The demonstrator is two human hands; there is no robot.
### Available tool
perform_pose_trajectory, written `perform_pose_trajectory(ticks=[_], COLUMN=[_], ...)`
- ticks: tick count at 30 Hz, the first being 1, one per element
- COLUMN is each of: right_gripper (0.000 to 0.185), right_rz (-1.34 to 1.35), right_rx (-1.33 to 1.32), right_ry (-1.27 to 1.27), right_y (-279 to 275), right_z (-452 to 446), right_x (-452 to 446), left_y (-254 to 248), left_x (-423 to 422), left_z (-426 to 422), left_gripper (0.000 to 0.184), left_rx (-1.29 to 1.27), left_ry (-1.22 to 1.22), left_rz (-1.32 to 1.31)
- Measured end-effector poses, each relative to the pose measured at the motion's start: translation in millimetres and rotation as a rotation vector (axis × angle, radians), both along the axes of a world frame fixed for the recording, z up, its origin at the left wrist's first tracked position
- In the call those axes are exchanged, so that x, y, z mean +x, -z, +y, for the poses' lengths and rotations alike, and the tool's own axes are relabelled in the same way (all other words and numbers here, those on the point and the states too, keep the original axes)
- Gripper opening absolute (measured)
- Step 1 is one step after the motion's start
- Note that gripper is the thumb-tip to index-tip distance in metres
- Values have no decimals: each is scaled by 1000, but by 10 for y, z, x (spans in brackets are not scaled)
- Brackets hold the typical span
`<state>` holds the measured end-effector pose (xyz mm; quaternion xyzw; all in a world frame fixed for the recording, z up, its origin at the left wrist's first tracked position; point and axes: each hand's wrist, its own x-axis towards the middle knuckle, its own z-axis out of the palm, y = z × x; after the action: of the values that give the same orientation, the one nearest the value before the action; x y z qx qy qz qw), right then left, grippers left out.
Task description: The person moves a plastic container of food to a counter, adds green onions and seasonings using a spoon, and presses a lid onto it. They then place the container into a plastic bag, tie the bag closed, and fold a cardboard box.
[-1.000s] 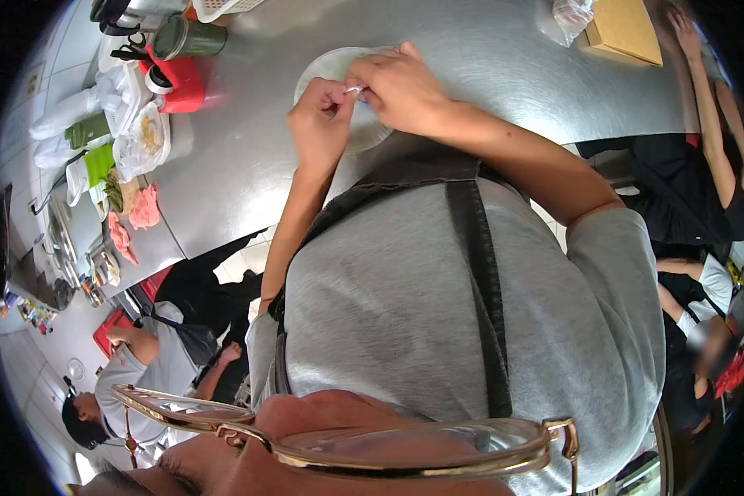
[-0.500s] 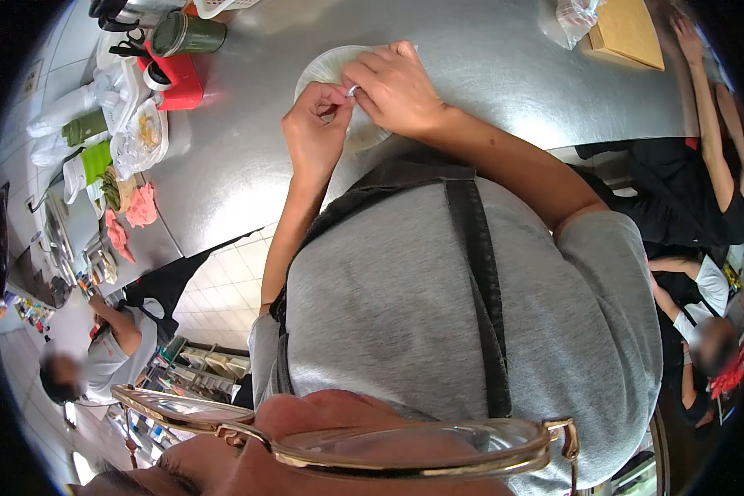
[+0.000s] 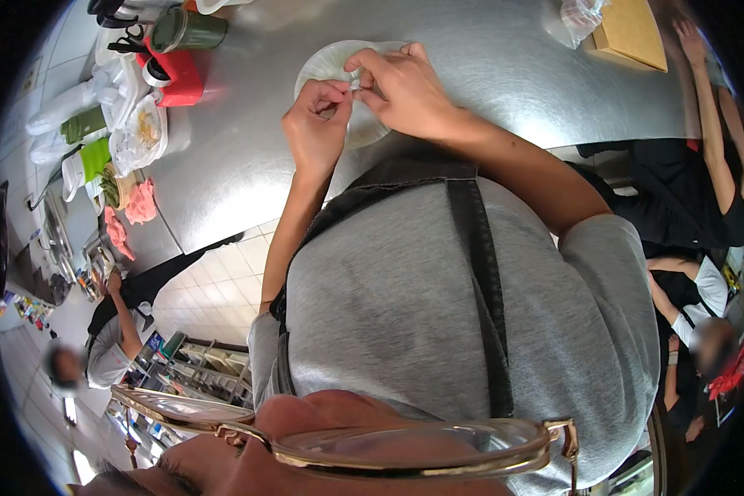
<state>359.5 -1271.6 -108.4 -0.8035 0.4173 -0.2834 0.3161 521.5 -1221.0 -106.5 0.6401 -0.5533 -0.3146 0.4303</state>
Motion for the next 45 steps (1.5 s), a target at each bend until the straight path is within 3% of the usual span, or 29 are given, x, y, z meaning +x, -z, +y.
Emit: perform_pose_trajectory(ticks=[3,8,13,16,33,45], right_gripper=[17,5,4,3,10,12], right_rz=[-35,137,107,113,69,371], right_rx=[38,19,-104,-157,-355,-521], right_ry=[-34,-83,-114,-119,-182,-369], right_y=[-25,-33,-26,-20,13,74], right_z=[-6,-105,-147,-140,-134,-301], right_x=[-57,-18,-36,-50,-66,18], left_y=[49,67,72,82,-79,-6], left_x=[-2,5,9,0,-75,6], left_z=[5,15,50,74,-56,-105], left_gripper=[15,14,12,13,13,14], left_rx=[-31,-71,-188,-205,-42,-143], left_ry=[7,0,14,35,23,106], left_rz=[32,9,-307,-340,-528,-503])
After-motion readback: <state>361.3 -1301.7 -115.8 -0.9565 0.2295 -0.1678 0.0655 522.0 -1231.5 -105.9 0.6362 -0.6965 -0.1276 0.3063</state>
